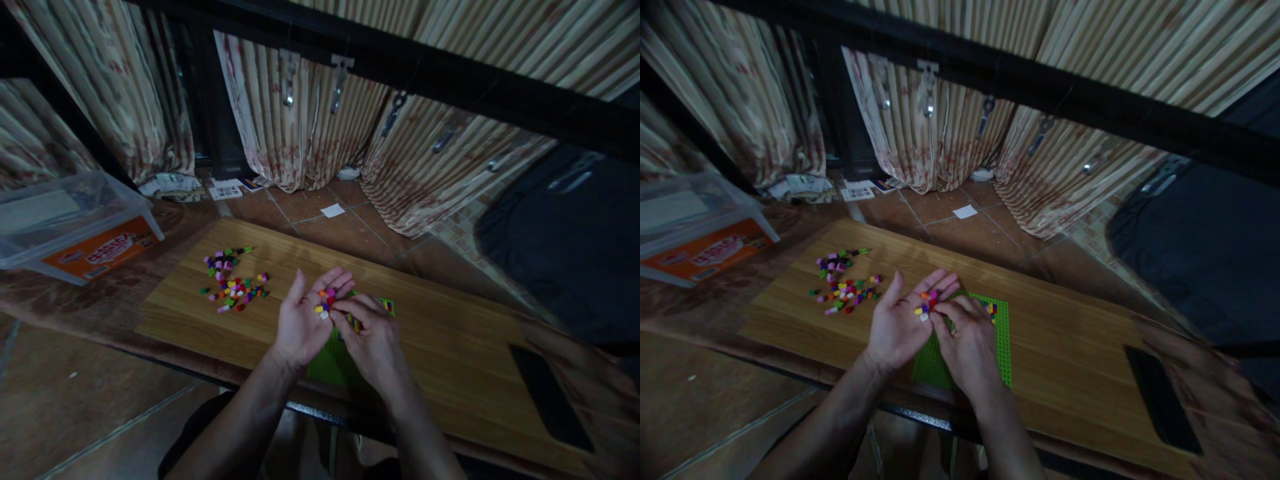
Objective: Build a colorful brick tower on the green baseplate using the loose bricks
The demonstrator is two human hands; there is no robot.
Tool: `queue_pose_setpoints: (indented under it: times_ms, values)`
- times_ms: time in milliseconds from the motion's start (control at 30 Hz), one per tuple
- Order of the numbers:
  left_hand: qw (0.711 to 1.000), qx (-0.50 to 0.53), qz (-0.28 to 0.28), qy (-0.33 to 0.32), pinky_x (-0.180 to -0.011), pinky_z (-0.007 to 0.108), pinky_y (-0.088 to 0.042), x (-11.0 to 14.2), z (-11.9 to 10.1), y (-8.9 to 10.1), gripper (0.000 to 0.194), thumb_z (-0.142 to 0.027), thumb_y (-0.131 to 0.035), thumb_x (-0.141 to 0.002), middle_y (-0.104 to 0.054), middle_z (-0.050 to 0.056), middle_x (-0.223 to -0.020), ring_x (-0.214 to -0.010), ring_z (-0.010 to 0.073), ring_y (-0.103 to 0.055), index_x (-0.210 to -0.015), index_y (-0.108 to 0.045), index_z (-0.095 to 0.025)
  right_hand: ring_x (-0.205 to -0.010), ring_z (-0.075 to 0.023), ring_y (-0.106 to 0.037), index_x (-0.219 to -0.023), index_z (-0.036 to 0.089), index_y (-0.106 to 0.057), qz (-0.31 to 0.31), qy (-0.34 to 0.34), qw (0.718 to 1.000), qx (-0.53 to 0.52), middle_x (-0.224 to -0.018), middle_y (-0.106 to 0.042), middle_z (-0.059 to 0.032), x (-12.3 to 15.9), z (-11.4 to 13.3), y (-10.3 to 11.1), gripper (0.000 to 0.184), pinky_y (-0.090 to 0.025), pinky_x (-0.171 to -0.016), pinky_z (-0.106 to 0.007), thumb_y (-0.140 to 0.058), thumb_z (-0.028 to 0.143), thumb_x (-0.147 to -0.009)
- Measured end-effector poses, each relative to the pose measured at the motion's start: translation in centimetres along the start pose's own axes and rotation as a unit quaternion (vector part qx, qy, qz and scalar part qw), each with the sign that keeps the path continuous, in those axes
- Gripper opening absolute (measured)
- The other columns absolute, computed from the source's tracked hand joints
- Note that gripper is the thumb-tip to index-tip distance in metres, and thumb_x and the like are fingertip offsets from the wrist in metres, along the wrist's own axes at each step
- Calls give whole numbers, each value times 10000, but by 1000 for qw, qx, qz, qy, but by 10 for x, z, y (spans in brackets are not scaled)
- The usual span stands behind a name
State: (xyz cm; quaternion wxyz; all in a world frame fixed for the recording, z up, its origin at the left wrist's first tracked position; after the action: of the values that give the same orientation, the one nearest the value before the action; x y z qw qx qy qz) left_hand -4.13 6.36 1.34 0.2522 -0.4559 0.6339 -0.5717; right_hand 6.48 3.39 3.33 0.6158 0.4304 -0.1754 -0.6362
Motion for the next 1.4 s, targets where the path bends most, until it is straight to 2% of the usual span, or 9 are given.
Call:
queue_pose_setpoints:
  times_ms: [233,433,633,733,800,933,1033,1200,1400]
  values:
    - [1000,13,4,4,-1095,372,-308,-1,2,2,612,-568,-375,-885,-591,186,-1248,-1279,278,-451,-1121,-623,-62,-893,-173,-583,-824,227,-642,36,-11,998,-59,-874,-643,-9,-1,4,4,97,-441,-806,-318,-585,149,-832]
    - [1000,9,4,1,-1094,364,-309,-1,2,3,610,-569,-377,-884,-591,186,-1247,-1279,276,-447,-1111,-628,-61,-842,-168,-596,-788,226,-637,34,-7,997,-76,-837,-655,-7,-1,3,4,106,-454,-771,-311,-574,150,-825]
    - [1000,10,-3,2,-1054,356,-361,-1,2,0,591,-559,-405,-875,-597,197,-1235,-1234,275,-496,-1089,-638,-59,-854,-174,-620,-915,245,-679,32,-12,994,-103,-913,-686,-22,0,-4,6,149,-478,-766,-315,-550,199,-855]
    - [999,-8,-49,-2,-965,330,-442,-4,1,6,512,-506,-439,-880,-641,188,-1156,-1122,251,-578,-1010,-666,-66,-854,-167,-631,-906,249,-699,-17,-38,992,-116,-916,-691,-19,0,-19,20,141,-483,-763,-297,-566,243,-859]
    - [992,-45,-122,-1,-844,296,-500,-7,2,16,388,-406,-487,-880,-687,162,-1014,-940,203,-643,-914,-682,-72,-837,-165,-634,-889,245,-706,-71,-70,987,-125,-899,-694,-17,1,-33,32,120,-487,-753,-290,-600,276,-842]
    - [963,-108,-247,2,-554,183,-467,-11,6,33,141,-161,-559,-819,-670,67,-732,-574,78,-573,-773,-666,-82,-782,-165,-623,-861,231,-707,-98,-119,979,-135,-854,-687,-20,3,-54,42,121,-489,-719,-299,-636,316,-811]
    - [963,-122,-239,20,-467,154,-409,-13,12,35,114,-127,-565,-801,-650,43,-694,-502,49,-516,-786,-667,-79,-808,-179,-612,-851,234,-704,-71,-109,983,-126,-865,-674,-28,2,-59,37,132,-480,-743,-326,-621,332,-819]
    - [963,-141,-228,28,-474,155,-420,-12,15,32,114,-129,-564,-801,-649,39,-706,-509,49,-522,-801,-667,-80,-963,-212,-579,-826,254,-706,-60,-59,995,-47,-985,-639,-47,0,-57,32,103,-441,-875,-387,-610,290,-821]
    - [961,-139,-238,28,-468,148,-411,-12,13,33,105,-132,-571,-799,-641,33,-694,-505,44,-514,-798,-665,-84,-1002,-216,-573,-784,250,-707,-59,-62,996,-25,-1031,-635,-57,-2,-57,30,94,-436,-901,-391,-615,262,-803]
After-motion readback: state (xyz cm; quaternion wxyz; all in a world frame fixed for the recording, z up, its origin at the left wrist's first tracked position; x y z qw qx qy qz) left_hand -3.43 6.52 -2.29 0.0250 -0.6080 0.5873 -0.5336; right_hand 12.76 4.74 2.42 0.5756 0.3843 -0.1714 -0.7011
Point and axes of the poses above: each hand's wrist, its own x-axis away from the middle knuckle, its own y-axis out of the back of the hand, z = x × y, the point moved 3 cm from there along -x, towards the middle knuckle
